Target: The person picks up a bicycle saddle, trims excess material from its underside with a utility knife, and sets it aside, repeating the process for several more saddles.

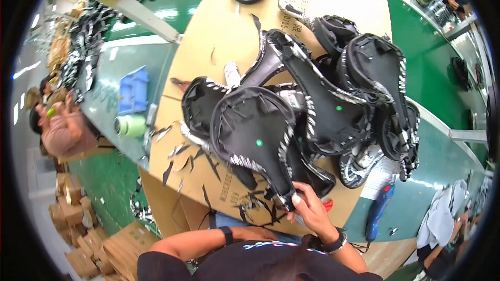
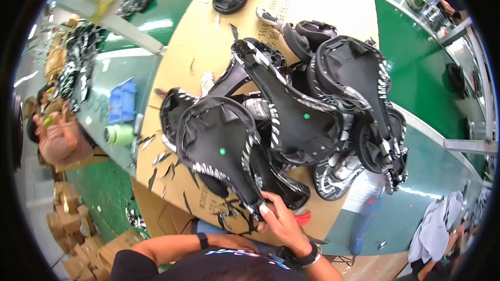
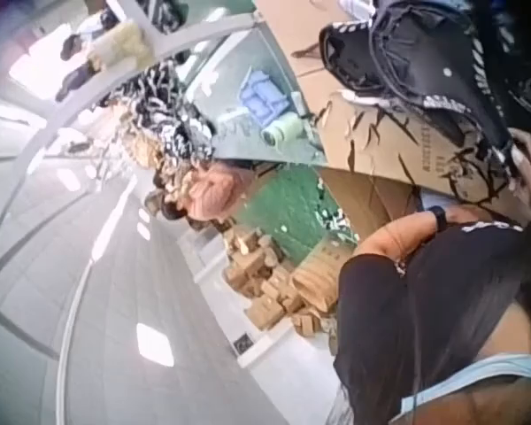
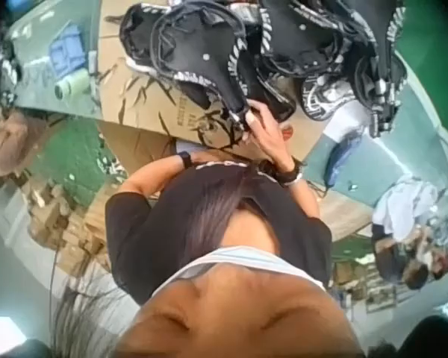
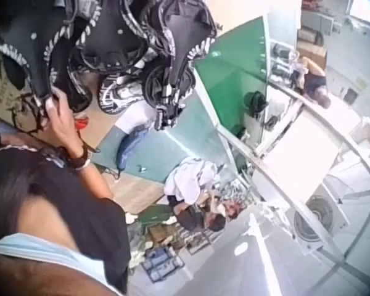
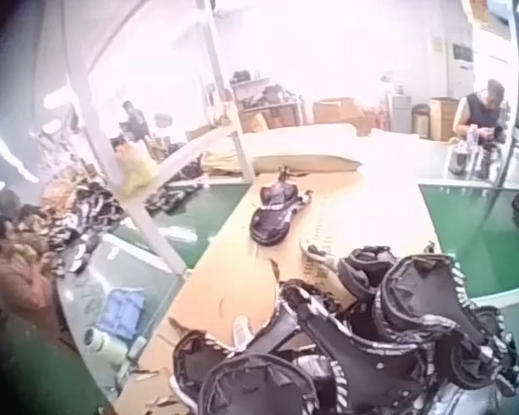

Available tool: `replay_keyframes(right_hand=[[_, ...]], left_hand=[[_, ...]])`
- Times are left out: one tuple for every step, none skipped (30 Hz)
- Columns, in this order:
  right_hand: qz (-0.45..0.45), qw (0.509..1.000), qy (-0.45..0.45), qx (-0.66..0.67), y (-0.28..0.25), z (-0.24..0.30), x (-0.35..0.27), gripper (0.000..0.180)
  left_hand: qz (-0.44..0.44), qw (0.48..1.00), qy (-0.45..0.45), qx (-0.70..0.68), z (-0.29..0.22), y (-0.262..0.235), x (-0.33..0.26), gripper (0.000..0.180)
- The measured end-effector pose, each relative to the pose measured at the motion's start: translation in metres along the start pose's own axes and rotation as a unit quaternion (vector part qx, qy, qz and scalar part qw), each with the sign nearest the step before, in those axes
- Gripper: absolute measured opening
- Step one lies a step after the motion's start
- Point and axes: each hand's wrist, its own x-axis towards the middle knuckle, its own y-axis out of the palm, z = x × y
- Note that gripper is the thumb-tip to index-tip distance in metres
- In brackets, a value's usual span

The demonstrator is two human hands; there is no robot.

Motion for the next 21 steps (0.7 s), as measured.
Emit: replay_keyframes(right_hand=[[-0.029, 0.999, -0.012, -0.036, 0.008, -0.006, -0.015, 0.043], [-0.077, 0.995, -0.029, -0.055, 0.018, -0.006, -0.026, 0.043], [-0.101, 0.987, -0.076, -0.103, -0.017, -0.001, -0.003, 0.042], [-0.134, 0.978, -0.119, -0.105, -0.008, -0.016, 0.003, 0.041], [-0.163, 0.967, -0.159, -0.11, 0.005, -0.03, 0.005, 0.04], [-0.159, 0.966, -0.167, -0.118, 0.018, -0.031, 0.004, 0.038], [-0.145, 0.959, -0.17, -0.172, 0.027, -0.043, -0.004, 0.039], [-0.135, 0.971, -0.165, -0.109, 0.036, -0.049, -0.008, 0.041], [-0.123, 0.978, -0.163, -0.047, 0.047, -0.055, -0.011, 0.043], [-0.12, 0.975, -0.174, -0.074, 0.049, -0.067, -0.009, 0.041], [-0.117, 0.976, -0.17, -0.071, 0.052, -0.067, -0.005, 0.04], [-0.116, 0.973, -0.167, -0.109, 0.055, -0.069, 0.002, 0.042], [-0.117, 0.968, -0.165, -0.148, 0.055, -0.069, 0.008, 0.043], [-0.125, 0.965, -0.172, -0.154, 0.054, -0.069, 0.01, 0.043], [-0.117, 0.949, -0.186, -0.225, 0.053, -0.069, 0.011, 0.043], [-0.11, 0.928, -0.199, -0.296, 0.052, -0.069, 0.01, 0.043], [-0.168, 0.92, -0.199, -0.292, 0.053, -0.072, 0.004, 0.032], [-0.204, 0.876, -0.239, -0.365, 0.05, -0.071, 0.0, 0.024], [-0.238, 0.823, -0.276, -0.435, 0.046, -0.069, -0.005, 0.017], [-0.273, 0.757, -0.298, -0.514, 0.041, -0.074, -0.009, 0.016], [-0.307, 0.704, -0.294, -0.569, 0.035, -0.076, -0.013, 0.025]], left_hand=[[0.007, 0.999, -0.026, -0.035, -0.002, 0.008, -0.017, 0.044], [0.022, 0.997, -0.021, -0.077, 0.005, 0.01, -0.031, 0.042], [-0.032, 0.999, 0.007, -0.011, 0.02, -0.025, 0.006, 0.039], [-0.057, 0.997, 0.056, -0.007, 0.054, -0.028, -0.004, 0.04], [-0.086, 0.991, 0.106, -0.007, 0.086, -0.026, -0.018, 0.04], [-0.074, 0.991, 0.107, -0.017, 0.092, -0.031, -0.01, 0.04], [-0.075, 0.993, 0.094, -0.01, 0.098, -0.03, -0.025, 0.04], [-0.081, 0.993, 0.086, 0.005, 0.101, -0.033, -0.029, 0.04], [-0.089, 0.993, 0.078, 0.021, 0.103, -0.032, -0.033, 0.04], [-0.098, 0.992, 0.071, 0.045, 0.104, -0.033, -0.036, 0.04], [-0.109, 0.989, 0.064, 0.071, 0.102, -0.034, -0.037, 0.04], [-0.117, 0.987, 0.059, 0.095, 0.103, -0.034, -0.038, 0.04], [-0.125, 0.983, 0.054, 0.121, 0.103, -0.036, -0.038, 0.04], [-0.134, 0.979, 0.049, 0.144, 0.102, -0.038, -0.04, 0.04], [-0.146, 0.973, 0.041, 0.172, 0.102, -0.039, -0.042, 0.04], [-0.159, 0.966, 0.034, 0.2, 0.102, -0.038, -0.045, 0.04], [-0.167, 0.959, 0.026, 0.226, 0.103, -0.035, -0.05, 0.04], [-0.176, 0.951, 0.019, 0.253, 0.104, -0.037, -0.054, 0.04], [-0.185, 0.942, 0.011, 0.28, 0.104, -0.04, -0.057, 0.04], [-0.195, 0.932, 0.0, 0.305, 0.106, -0.041, -0.063, 0.04], [-0.21, 0.92, -0.011, 0.33, 0.108, -0.041, -0.071, 0.04]])
